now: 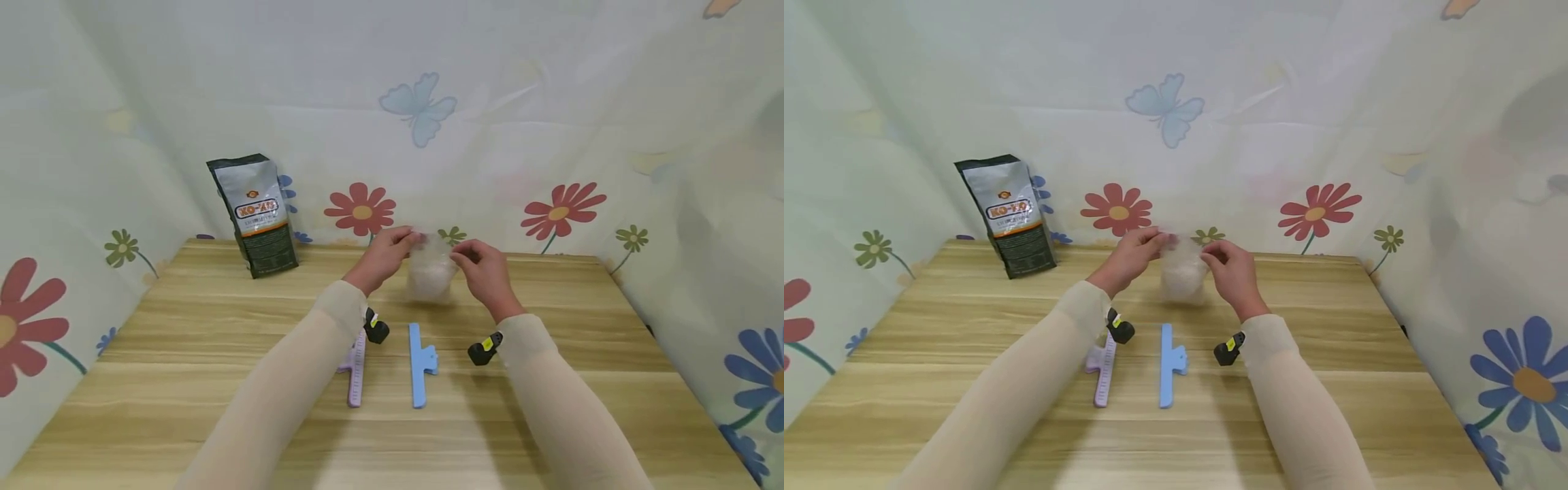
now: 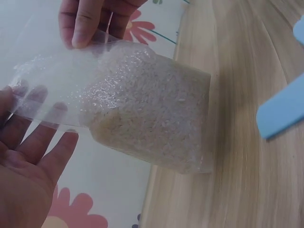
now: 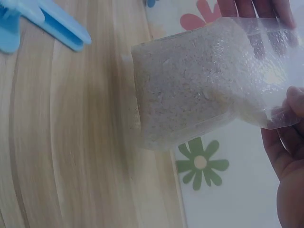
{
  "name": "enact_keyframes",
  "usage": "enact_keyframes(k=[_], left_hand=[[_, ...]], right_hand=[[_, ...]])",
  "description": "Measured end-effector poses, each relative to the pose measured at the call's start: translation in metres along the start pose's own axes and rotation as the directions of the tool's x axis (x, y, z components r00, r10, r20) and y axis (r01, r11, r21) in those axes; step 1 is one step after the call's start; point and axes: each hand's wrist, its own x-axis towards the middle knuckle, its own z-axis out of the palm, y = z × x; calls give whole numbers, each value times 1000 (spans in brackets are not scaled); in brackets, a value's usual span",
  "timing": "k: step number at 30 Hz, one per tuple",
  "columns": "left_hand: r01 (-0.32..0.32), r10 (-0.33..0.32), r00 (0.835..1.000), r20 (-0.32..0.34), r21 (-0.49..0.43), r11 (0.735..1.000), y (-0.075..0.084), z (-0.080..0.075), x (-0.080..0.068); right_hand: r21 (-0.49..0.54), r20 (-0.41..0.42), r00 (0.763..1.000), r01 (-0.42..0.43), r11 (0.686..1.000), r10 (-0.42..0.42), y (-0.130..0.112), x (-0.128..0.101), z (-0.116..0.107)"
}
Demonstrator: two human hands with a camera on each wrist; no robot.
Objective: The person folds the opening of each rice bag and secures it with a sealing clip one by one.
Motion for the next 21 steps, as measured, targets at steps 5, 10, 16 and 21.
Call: enact_keyframes(k=[5, 10, 16, 21], left_hand=[[14, -14, 1000, -8, 10, 1000, -3, -11, -6], [40, -39, 999, -19, 30, 999, -6, -21, -12], [48, -47, 998, -31, 37, 998, -8, -32, -18], [46, -43, 997, -59, 50, 998, -9, -41, -25]], right_hand=[[24, 10, 1000, 7, 1000, -8, -4, 1, 12], [41, 27, 1000, 6, 999, -7, -9, 1, 22], [48, 39, 999, 4, 999, -6, -16, 0, 32], [47, 50, 999, 19, 999, -22, -21, 1, 41]])
